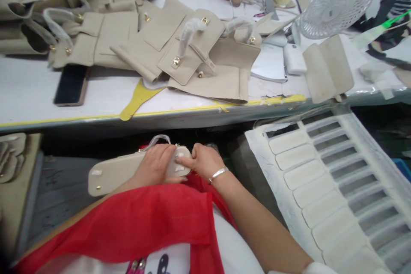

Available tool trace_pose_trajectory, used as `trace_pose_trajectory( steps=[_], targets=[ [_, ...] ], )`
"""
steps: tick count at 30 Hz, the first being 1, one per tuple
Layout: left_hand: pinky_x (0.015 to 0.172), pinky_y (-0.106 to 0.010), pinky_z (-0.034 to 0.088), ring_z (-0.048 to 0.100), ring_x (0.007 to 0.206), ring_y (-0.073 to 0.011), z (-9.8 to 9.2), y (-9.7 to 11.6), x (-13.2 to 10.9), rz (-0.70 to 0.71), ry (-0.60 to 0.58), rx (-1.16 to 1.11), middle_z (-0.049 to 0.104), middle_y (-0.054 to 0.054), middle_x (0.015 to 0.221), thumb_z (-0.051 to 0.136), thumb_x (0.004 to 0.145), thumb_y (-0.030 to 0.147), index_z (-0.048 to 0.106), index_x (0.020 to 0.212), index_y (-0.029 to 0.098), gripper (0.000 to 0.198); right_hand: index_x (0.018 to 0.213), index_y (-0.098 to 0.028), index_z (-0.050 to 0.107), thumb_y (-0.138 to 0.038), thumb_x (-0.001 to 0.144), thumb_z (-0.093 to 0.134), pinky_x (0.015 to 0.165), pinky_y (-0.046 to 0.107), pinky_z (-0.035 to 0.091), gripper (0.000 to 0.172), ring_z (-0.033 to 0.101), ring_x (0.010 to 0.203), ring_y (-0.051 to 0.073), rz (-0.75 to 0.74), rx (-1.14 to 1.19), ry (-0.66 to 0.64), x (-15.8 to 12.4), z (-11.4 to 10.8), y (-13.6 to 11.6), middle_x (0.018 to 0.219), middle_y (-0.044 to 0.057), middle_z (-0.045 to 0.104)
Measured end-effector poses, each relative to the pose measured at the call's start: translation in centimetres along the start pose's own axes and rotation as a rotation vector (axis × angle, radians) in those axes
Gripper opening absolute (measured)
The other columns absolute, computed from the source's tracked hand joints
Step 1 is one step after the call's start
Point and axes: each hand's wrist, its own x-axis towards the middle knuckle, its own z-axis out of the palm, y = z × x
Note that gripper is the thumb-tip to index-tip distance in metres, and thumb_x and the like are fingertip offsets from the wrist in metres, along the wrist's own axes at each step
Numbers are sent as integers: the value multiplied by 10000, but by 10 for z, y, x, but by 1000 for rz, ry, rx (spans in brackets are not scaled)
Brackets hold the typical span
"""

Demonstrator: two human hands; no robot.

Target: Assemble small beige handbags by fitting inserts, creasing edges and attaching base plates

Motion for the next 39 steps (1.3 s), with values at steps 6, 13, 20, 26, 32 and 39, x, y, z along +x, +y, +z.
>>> trace_pose_trajectory(
  steps=[6,13,20,26,32,39],
  targets=[
    [835,-437,397,492,961,-310,-2,1,-6,3,20,-35,545,-182,1046,526,660,678,457,1166,73,791,772,-194,457,-599,598,651,490,208,313,482,460,568,98,-109,396,-63,11,17,12,642,-42,520],
    [891,-451,387,489,1020,-316,-7,1,-6,-1,-4,-71,529,-195,1121,569,623,685,299,1335,63,984,941,-176,447,-466,678,642,620,256,427,437,534,684,121,-175,721,-250,4,13,26,782,-3,573],
    [950,-414,378,488,1089,-272,-29,-2,-51,-70,281,3,552,-162,1139,569,754,482,429,1251,116,633,1180,-185,478,-448,693,639,716,299,475,576,583,805,174,-228,443,-246,7,-10,9,939,50,612],
    [724,-315,461,548,779,-173,-49,-26,-138,-698,519,-11,577,-55,828,574,763,337,545,910,166,228,1181,-210,543,-524,717,580,912,328,424,561,528,1062,242,-306,144,-332,31,-16,-17,1200,60,559],
    [550,-212,401,469,591,-98,-58,-47,-165,-1067,455,-519,500,29,688,615,717,423,535,843,174,291,1180,-223,560,-553,718,543,900,351,422,568,541,1049,284,-339,-36,-429,34,-21,-55,1170,63,587],
    [486,-192,338,445,537,-87,-66,-60,-162,-1072,408,-713,511,37,601,631,689,447,559,755,154,308,1173,-224,564,-558,742,508,831,315,435,548,567,977,253,-399,-175,-436,38,-9,-85,1128,63,603]
  ],
)
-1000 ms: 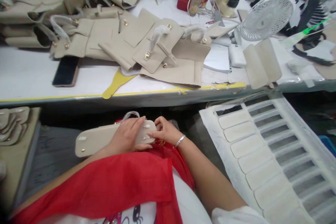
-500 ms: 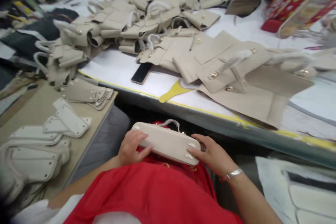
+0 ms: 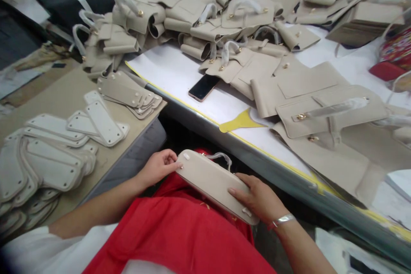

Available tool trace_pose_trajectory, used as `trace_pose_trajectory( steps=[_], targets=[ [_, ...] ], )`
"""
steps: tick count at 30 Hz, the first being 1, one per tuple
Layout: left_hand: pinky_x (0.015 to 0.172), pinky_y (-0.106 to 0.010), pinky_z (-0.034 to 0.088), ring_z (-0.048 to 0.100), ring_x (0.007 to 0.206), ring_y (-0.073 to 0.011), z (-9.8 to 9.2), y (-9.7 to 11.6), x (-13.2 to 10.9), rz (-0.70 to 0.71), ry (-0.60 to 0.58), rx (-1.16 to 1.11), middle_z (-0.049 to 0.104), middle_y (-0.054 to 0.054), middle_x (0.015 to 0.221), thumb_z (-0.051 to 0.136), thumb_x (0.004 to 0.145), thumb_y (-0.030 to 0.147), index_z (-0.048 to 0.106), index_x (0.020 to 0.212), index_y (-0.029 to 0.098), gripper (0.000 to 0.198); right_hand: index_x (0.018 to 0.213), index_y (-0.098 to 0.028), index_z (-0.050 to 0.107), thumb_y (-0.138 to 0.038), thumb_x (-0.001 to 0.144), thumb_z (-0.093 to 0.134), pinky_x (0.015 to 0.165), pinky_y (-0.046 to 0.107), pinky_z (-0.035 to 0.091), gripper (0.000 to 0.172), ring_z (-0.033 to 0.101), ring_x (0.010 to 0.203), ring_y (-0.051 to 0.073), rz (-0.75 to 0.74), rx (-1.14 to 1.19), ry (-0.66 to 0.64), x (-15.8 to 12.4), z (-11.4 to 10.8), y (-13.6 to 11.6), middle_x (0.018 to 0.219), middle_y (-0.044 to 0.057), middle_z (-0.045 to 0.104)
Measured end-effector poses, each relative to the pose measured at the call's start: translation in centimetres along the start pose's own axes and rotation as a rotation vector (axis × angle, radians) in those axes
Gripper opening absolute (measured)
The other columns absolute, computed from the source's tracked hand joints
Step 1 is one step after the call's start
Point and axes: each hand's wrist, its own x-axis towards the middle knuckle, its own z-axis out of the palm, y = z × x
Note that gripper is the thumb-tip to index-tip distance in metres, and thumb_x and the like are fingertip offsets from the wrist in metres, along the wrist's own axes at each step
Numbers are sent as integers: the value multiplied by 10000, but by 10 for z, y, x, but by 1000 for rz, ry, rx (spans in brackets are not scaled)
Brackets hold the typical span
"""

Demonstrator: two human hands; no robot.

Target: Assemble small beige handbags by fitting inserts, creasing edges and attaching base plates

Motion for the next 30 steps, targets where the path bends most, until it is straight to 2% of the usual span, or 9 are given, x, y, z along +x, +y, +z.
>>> trace_pose_trajectory(
  steps=[4,9,13,17,21,24,28,30],
  targets=[
    [496,-198,337,462,547,-95,-7,-1,9,11,-71,23,557,13,602,596,718,451,569,676,141,314,1136,-252,582,-552,768,485,756,286,437,484,588,889,220,-36,-69,-23,13,3,-20,1044,45,626],
    [487,-197,310,444,536,-90,-10,-6,16,74,-121,72,531,21,583,545,760,410,560,659,143,286,1056,-247,620,-511,785,489,694,282,424,400,592,819,213,-114,-128,-70,31,4,-47,951,49,646],
    [480,-196,297,418,526,-85,-11,-10,18,109,-146,74,501,31,576,532,769,390,540,659,148,265,1117,-275,597,-497,783,508,716,281,428,411,593,856,210,-142,-87,-94,46,10,-62,994,34,646],
    [489,-197,310,422,535,-88,-13,-12,18,133,-141,62,496,31,582,521,774,379,522,655,154,255,1179,-293,557,-532,786,493,730,281,425,464,588,879,208,-172,-120,-40,61,22,-76,1032,35,640],
    [513,-198,321,435,551,-88,-15,-12,18,175,-114,110,502,34,601,514,785,384,502,652,163,258,1131,-261,582,-556,808,453,708,264,406,457,592,839,195,-196,-171,-12,76,34,-92,986,52,652],
    [493,-193,314,433,523,-83,-15,-12,19,153,-107,117,484,43,572,511,787,414,474,648,167,285,1121,-239,584,-592,813,419,716,265,395,497,591,871,207,-212,-197,24,84,40,-102,1004,71,647],
    [457,-193,332,440,471,-80,-9,-15,17,91,-134,56,472,52,553,493,794,450,473,704,173,292,1150,-245,547,-567,835,404,718,252,393,473,579,910,193,-293,-174,75,81,42,-103,1078,56,618],
    [501,-209,389,487,533,-95,-5,-16,16,120,-82,56,513,34,633,515,784,436,507,783,171,265,1173,-245,516,-540,826,445,725,246,392,461,571,929,185,-335,-175,106,75,41,-99,1119,45,598]
  ],
)
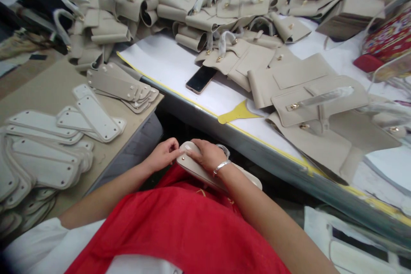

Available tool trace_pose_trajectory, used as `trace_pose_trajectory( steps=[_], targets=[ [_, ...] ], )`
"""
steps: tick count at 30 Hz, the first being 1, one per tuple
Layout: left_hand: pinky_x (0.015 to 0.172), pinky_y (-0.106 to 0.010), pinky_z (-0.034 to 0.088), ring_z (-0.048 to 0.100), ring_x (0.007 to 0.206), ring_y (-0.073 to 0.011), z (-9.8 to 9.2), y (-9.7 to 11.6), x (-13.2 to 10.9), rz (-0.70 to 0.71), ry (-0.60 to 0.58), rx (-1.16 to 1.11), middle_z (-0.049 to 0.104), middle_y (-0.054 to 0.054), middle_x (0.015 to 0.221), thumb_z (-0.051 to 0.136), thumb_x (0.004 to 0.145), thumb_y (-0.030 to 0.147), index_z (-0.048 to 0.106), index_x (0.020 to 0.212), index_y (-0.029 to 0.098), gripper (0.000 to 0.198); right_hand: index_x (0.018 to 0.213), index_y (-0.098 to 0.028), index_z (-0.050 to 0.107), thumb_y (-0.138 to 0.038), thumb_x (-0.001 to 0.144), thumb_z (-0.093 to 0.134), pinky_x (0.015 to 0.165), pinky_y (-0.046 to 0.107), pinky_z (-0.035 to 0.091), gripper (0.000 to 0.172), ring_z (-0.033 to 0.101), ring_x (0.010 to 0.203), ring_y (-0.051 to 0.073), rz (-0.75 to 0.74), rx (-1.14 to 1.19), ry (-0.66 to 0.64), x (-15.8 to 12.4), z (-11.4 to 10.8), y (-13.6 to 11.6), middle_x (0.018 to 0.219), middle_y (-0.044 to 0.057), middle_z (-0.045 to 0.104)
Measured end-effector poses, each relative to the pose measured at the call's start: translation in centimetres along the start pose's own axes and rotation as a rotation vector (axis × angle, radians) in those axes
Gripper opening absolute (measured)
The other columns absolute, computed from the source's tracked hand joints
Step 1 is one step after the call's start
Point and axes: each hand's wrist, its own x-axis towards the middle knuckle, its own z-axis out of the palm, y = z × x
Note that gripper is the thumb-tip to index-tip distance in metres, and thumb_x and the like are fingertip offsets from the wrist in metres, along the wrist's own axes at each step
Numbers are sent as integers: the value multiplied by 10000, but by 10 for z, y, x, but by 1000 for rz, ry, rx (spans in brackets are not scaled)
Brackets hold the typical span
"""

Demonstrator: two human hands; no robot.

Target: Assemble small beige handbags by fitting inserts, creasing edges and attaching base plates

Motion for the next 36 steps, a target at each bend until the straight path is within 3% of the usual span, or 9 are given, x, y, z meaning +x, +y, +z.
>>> trace_pose_trajectory(
  steps=[3,5,7,19,23,25,27,36],
  targets=[
    [683,-270,470,559,801,-146,6,-1,-1,104,93,10,568,-49,952,519,792,371,536,1025,173,307,1133,-232,531,-576,778,495,702,258,385,497,580,889,193,19,-71,21,-8,-1,0,1066,48,617],
    [839,-319,450,529,995,-177,10,0,-1,178,86,-6,531,-84,1133,469,826,328,526,1124,179,337,1084,-220,560,-597,764,500,671,257,369,499,586,845,192,56,-114,19,-9,-2,-2,999,54,636],
    [931,-338,402,500,1074,-183,15,2,1,198,59,-36,535,-81,1175,416,859,306,536,1135,181,327,1039,-211,583,-596,782,475,632,251,346,475,587,801,183,84,-133,17,-7,-2,-3,938,56,649],
    [862,-286,432,565,964,-180,33,5,4,27,147,-190,618,-53,1050,378,885,393,566,1049,182,327,838,-206,633,-612,859,281,571,250,303,538,562,673,149,88,-97,48,2,0,2,773,39,651],
    [901,-320,421,538,1042,-212,30,-5,2,84,49,-264,566,-86,1170,443,834,472,492,1185,174,463,1071,-214,579,-493,870,400,708,252,380,387,569,880,165,-15,-29,105,-4,0,6,1006,43,628],
    [957,-350,382,482,1125,-241,26,-11,2,153,-37,-243,489,-97,1273,582,720,521,409,1277,185,674,1191,-213,501,-445,842,480,801,268,392,419,531,994,174,-77,-3,138,-9,0,8,1152,53,563],
    [991,-367,348,441,1168,-259,22,-16,4,180,-95,-186,441,-94,1318,687,602,527,379,1305,204,833,1190,-194,500,-432,825,512,847,287,392,435,518,1008,182,-124,-3,129,-12,0,10,1158,67,550],
    [969,-349,356,485,1083,-253,19,-21,12,188,-121,-191,507,-60,1202,732,544,520,464,1212,219,781,1134,-190,553,-389,863,458,808,292,412,349,561,912,182,-220,68,-50,2,-12,20,1049,62,609]
  ],
)
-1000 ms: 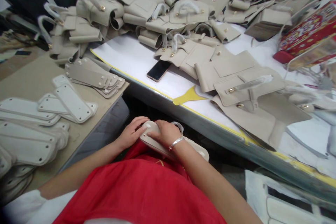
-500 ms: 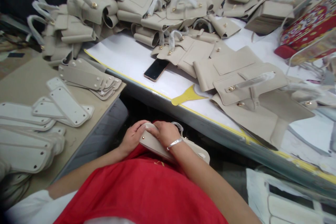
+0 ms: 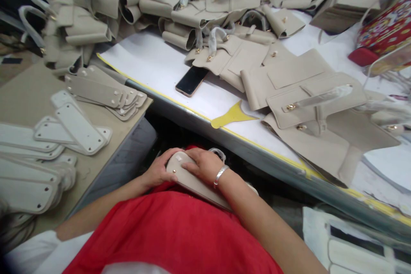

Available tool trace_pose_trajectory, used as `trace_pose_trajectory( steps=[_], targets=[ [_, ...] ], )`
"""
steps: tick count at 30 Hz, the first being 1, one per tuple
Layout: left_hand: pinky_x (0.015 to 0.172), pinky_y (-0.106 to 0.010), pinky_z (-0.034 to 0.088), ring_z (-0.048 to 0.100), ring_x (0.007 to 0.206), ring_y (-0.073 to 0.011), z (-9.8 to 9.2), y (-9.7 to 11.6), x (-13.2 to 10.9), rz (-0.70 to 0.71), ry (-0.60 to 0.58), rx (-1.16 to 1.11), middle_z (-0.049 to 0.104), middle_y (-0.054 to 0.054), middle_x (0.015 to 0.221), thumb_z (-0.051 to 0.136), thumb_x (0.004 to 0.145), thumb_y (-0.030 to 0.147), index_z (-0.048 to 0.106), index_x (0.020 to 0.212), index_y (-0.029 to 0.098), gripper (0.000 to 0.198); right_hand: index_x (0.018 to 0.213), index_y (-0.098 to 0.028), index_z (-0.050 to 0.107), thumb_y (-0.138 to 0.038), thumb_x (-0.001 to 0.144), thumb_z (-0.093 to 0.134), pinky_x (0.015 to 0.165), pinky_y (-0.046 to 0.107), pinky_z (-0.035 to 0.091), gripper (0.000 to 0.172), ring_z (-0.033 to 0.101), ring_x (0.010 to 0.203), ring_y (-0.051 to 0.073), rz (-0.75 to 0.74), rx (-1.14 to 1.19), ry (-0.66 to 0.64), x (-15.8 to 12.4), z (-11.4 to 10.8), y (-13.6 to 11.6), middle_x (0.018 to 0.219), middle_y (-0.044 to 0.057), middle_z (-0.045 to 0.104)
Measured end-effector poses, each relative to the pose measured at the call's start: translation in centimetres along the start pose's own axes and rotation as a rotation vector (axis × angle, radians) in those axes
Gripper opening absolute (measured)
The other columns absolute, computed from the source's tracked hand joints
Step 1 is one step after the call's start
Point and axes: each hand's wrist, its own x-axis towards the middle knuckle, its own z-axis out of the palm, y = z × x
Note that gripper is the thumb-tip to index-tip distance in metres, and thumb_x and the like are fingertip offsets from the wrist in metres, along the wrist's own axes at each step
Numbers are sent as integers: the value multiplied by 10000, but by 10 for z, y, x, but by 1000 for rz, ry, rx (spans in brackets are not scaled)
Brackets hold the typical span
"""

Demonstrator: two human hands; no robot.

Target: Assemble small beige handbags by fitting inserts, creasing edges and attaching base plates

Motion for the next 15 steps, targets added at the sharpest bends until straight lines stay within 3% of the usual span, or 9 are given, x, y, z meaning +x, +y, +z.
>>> trace_pose_trajectory(
  steps=[8,10,13,15],
  targets=[
    [967,-369,354,471,1093,-275,0,-5,2,42,-7,-71,490,-81,1213,673,505,664,462,1228,214,877,1188,-190,490,-426,857,444,816,311,421,409,562,937,191,34,-89,-43,2,-1,-4,1094,75,588],
    [977,-381,347,451,1130,-279,-2,-9,-1,56,-2,-157,470,-102,1251,584,600,693,446,1250,202,826,1231,-168,446,-471,828,470,857,334,410,504,538,1003,212,34,-153,9,-3,3,-6,1164,102,551],
    [942,-391,383,482,1107,-249,-6,-16,-14,-4,132,-341,500,-125,1219,371,810,623,438,1243,184,620,1288,-116,376,-572,738,533,917,385,377,732,475,1097,265,45,-257,96,-13,13,-12,1261,148,474],
    [903,-383,418,516,1057,-230,-7,-18,-25,-57,170,-378,533,-121,1160,377,853,538,452,1214,183,512,1302,-88,351,-617,688,550,915,417,367,835,464,1095,297,78,-315,140,-18,21,-18,1256,172,470]
  ],
)
